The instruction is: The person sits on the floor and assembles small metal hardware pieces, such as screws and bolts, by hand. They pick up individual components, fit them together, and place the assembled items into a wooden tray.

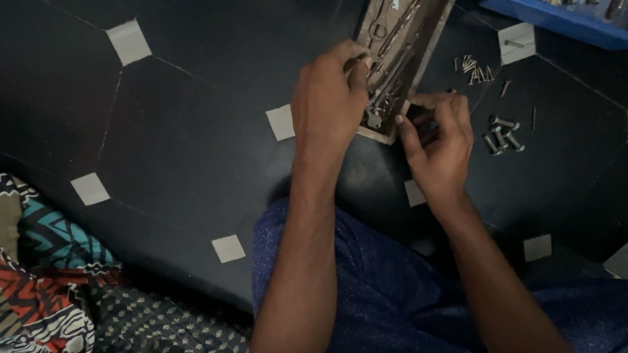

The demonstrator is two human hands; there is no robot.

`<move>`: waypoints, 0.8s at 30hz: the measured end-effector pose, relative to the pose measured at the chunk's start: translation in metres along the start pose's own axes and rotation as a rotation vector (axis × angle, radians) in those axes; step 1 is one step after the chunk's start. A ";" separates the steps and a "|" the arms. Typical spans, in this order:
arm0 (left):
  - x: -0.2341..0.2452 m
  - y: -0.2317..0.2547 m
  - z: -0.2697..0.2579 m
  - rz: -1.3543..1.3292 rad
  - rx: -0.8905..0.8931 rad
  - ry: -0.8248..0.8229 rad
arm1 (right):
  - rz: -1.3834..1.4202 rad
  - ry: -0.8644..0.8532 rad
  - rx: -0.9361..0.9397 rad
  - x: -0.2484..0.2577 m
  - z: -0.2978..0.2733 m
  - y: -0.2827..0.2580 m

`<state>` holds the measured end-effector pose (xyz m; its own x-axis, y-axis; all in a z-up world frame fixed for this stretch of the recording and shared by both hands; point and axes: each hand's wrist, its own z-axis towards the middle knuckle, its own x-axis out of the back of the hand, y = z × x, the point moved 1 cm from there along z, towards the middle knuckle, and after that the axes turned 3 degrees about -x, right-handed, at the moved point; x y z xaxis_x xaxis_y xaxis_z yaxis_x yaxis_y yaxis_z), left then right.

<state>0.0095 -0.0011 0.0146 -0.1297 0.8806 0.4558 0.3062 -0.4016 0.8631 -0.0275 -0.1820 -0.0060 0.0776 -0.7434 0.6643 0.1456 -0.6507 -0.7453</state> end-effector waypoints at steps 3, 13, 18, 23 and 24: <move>0.001 0.002 0.000 -0.040 -0.003 0.010 | -0.017 0.008 0.024 0.000 0.001 -0.001; -0.004 -0.007 0.001 -0.051 -0.051 0.030 | -0.046 -0.001 0.037 0.001 0.001 0.001; -0.005 -0.005 0.002 -0.049 -0.066 0.014 | 0.014 -0.008 0.027 0.000 0.002 0.001; -0.003 0.000 0.001 -0.017 -0.005 -0.007 | -0.023 -0.002 0.033 0.001 0.002 0.000; -0.003 0.000 0.001 -0.021 -0.010 -0.003 | -0.029 -0.001 0.038 0.001 0.002 -0.001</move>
<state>0.0106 -0.0036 0.0136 -0.1331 0.8896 0.4369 0.2941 -0.3855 0.8746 -0.0260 -0.1821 -0.0041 0.0739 -0.7239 0.6859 0.1850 -0.6659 -0.7228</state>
